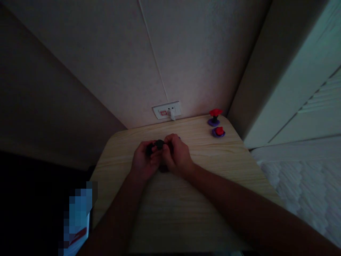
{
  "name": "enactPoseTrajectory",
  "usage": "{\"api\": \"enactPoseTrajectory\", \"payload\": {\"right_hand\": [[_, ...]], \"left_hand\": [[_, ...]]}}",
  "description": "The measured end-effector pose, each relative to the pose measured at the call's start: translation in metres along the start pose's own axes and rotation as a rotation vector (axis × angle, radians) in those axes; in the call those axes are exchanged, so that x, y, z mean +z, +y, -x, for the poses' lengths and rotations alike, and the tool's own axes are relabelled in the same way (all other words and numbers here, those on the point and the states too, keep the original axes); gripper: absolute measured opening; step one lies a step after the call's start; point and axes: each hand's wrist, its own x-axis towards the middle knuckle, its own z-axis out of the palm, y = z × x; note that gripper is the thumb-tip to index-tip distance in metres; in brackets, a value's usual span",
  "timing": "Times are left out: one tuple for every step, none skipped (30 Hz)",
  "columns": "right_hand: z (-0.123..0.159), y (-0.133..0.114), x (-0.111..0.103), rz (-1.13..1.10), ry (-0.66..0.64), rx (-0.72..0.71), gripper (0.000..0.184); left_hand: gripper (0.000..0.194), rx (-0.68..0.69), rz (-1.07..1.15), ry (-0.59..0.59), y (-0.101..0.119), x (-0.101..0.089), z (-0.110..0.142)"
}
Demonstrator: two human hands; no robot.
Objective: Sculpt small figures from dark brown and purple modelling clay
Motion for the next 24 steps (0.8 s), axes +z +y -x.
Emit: {"api": "enactPoseTrajectory", "payload": {"right_hand": [[-0.001, 0.000, 0.000, 0.014, -0.007, 0.006, 0.003], [-0.001, 0.000, 0.000, 0.024, -0.011, 0.014, 0.003], [-0.002, 0.000, -0.001, 0.029, -0.013, 0.024, 0.003], [-0.003, 0.000, -0.001, 0.030, -0.017, 0.037, 0.003], [-0.003, 0.000, -0.001, 0.027, -0.021, 0.051, 0.003], [-0.004, 0.000, -0.001, 0.022, -0.027, 0.065, 0.003], [-0.004, 0.000, -0.001, 0.019, -0.031, 0.077, 0.003], [-0.005, 0.000, -0.001, 0.017, -0.034, 0.082, 0.003], [-0.005, 0.000, -0.001, 0.017, -0.034, 0.082, 0.003], [-0.006, -0.001, -0.001, 0.020, -0.035, 0.077, 0.002], [-0.007, -0.001, -0.001, 0.025, -0.036, 0.069, 0.003], [-0.007, -0.002, -0.001, 0.033, -0.036, 0.058, 0.003], [-0.008, -0.002, -0.002, 0.041, -0.037, 0.048, 0.004], [-0.009, -0.003, -0.002, 0.048, -0.040, 0.042, 0.005], [-0.010, -0.003, -0.002, 0.052, -0.042, 0.039, 0.006], [-0.010, -0.003, -0.002, 0.052, -0.045, 0.036, 0.006], [-0.010, -0.003, -0.002, 0.050, -0.047, 0.031, 0.007], [-0.011, -0.003, -0.002, 0.048, -0.052, 0.027, 0.007], [-0.011, -0.003, -0.001, 0.050, -0.059, 0.022, 0.008], [-0.010, -0.003, -0.001, 0.055, -0.072, 0.016, 0.008], [-0.010, -0.003, -0.001, 0.060, -0.090, 0.015, 0.008], [-0.010, -0.003, 0.000, 0.063, -0.107, 0.016, 0.008], [-0.010, -0.003, 0.001, 0.062, -0.122, 0.021, 0.008], [-0.009, -0.003, 0.001, 0.057, -0.136, 0.028, 0.007]], "left_hand": [[0.006, 0.035, -0.042, 0.022, -0.001, 0.002, 0.001], [0.004, 0.077, -0.090, 0.047, -0.002, 0.004, 0.002], [0.007, 0.120, -0.139, 0.069, -0.003, 0.006, 0.002], [0.011, 0.157, -0.186, 0.083, -0.005, 0.007, 0.003], [0.013, 0.188, -0.234, 0.091, -0.006, 0.009, 0.004], [0.013, 0.204, -0.283, 0.095, -0.008, 0.010, 0.004], [0.012, 0.213, -0.329, 0.096, -0.009, 0.010, 0.005], [0.011, 0.221, -0.369, 0.096, -0.010, 0.010, 0.006], [0.013, 0.229, -0.402, 0.090, -0.011, 0.010, 0.006], [0.015, 0.240, -0.425, 0.078, -0.012, 0.009, 0.007], [0.020, 0.256, -0.439, 0.058, -0.013, 0.008, 0.008], [0.024, 0.273, -0.445, 0.031, -0.014, 0.008, 0.008], [0.028, 0.291, -0.450, 0.005, -0.014, 0.007, 0.009], [0.031, 0.305, -0.457, -0.018, -0.014, 0.007, 0.010], [0.033, 0.318, -0.468, -0.031, -0.015, 0.007, 0.011], [0.033, 0.330, -0.483, -0.028, -0.015, 0.007, 0.011], [0.033, 0.344, -0.502, -0.013, -0.015, 0.008, 0.011], [0.033, 0.369, -0.519, 0.013, -0.015, 0.008, 0.010], [0.033, 0.405, -0.533, 0.047, -0.015, 0.008, 0.010], [0.033, 0.445, -0.541, 0.082, -0.015, 0.008, 0.008], [0.033, 0.481, -0.543, 0.115, -0.015, 0.007, 0.007], [0.034, 0.510, -0.540, 0.144, -0.015, 0.007, 0.006], [0.035, 0.530, -0.536, 0.165, -0.015, 0.006, 0.005], [0.035, 0.540, -0.532, 0.181, -0.016, 0.006, 0.004]]}}
